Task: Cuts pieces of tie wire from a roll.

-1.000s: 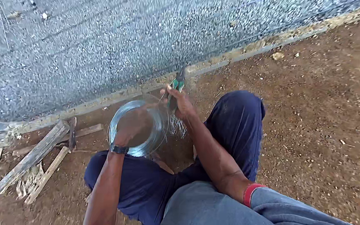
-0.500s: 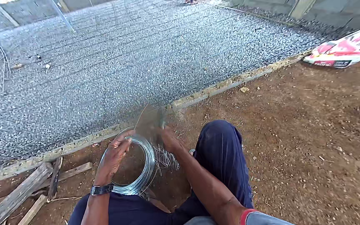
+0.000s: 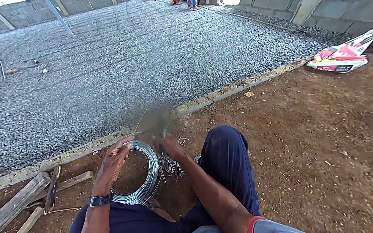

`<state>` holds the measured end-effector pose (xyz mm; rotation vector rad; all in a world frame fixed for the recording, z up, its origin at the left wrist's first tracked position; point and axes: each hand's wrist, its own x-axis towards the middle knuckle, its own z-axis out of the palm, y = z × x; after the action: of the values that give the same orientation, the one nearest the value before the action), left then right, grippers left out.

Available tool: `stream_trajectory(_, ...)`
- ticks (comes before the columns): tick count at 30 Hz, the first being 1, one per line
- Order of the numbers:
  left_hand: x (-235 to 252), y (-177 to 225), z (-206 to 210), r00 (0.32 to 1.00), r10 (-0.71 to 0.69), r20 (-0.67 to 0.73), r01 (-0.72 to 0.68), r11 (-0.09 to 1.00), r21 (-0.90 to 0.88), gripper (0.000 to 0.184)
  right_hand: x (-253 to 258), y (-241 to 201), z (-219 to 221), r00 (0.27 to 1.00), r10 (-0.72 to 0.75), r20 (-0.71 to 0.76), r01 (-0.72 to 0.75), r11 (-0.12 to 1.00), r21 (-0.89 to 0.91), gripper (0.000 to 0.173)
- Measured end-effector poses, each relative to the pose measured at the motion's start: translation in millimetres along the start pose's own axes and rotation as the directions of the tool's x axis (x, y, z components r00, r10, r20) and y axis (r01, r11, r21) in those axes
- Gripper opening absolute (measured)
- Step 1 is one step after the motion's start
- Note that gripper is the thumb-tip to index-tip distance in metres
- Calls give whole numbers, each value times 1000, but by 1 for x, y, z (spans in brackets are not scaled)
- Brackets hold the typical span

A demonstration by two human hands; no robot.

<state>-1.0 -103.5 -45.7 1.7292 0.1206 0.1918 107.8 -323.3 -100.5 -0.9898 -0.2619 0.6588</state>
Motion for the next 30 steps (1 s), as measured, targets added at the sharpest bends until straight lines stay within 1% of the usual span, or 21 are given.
stream_trajectory(11,3,-3,-1,1000,-4,10,3,998,58,30,2,0,0,1000,6,23,-5,1000,-12,30)
stream_trajectory(20,2,-3,2,1000,-17,18,15,998,63,30,2,2,0,999,-1,33,1,1000,-14,31)
stream_trajectory(30,1,0,5,999,7,41,-11,993,113,30,0,2,1,1000,-10,30,11,998,-60,33)
